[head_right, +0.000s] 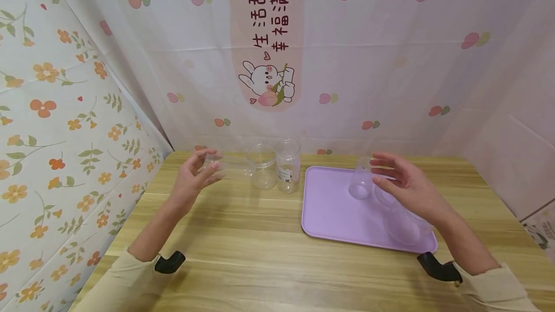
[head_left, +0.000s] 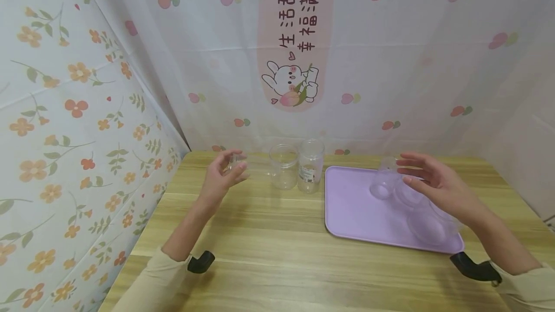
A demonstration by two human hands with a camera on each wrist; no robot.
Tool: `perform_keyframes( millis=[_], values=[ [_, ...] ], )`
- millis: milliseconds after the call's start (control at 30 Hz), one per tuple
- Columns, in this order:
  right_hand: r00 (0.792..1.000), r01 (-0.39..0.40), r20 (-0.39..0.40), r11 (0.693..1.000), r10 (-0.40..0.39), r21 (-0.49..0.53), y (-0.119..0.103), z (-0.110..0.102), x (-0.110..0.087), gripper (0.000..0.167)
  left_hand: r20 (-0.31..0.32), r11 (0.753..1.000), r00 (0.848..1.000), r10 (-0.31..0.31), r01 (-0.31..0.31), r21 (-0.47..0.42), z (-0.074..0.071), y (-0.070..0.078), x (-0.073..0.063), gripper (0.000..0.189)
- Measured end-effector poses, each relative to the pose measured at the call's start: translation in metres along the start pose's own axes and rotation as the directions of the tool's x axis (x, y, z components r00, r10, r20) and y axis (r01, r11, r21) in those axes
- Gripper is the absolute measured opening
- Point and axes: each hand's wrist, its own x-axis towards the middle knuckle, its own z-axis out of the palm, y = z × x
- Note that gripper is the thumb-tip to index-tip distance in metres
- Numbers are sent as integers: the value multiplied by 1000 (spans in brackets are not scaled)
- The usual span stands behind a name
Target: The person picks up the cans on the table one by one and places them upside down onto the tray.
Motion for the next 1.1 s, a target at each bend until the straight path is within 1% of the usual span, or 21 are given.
perform_keyframes(
  millis=[167,300,400,633,933,1100],
  values=[
    [1000,-21,-10,1000,21,-7,0,1,-1,54,-3,1000,1000,6,-6,-13,3,-1,1,44],
    [1000,-28,-11,1000,28,12,1,4,-1,54,4,999,1000,0,0,-38,7,-2,2,43],
    [1000,-21,-8,999,21,33,1,7,0,54,13,998,1000,-1,2,-61,9,-3,2,45],
    [1000,11,-3,997,-10,81,1,12,4,51,13,997,1000,-2,3,-75,16,-2,3,44],
    [1000,10,-24,996,-8,92,-3,19,6,50,16,995,1000,-24,26,-95,24,-2,3,47],
    [1000,4,-27,995,-1,101,-3,22,7,50,29,995,999,-16,19,-99,29,-2,3,47]
  ],
)
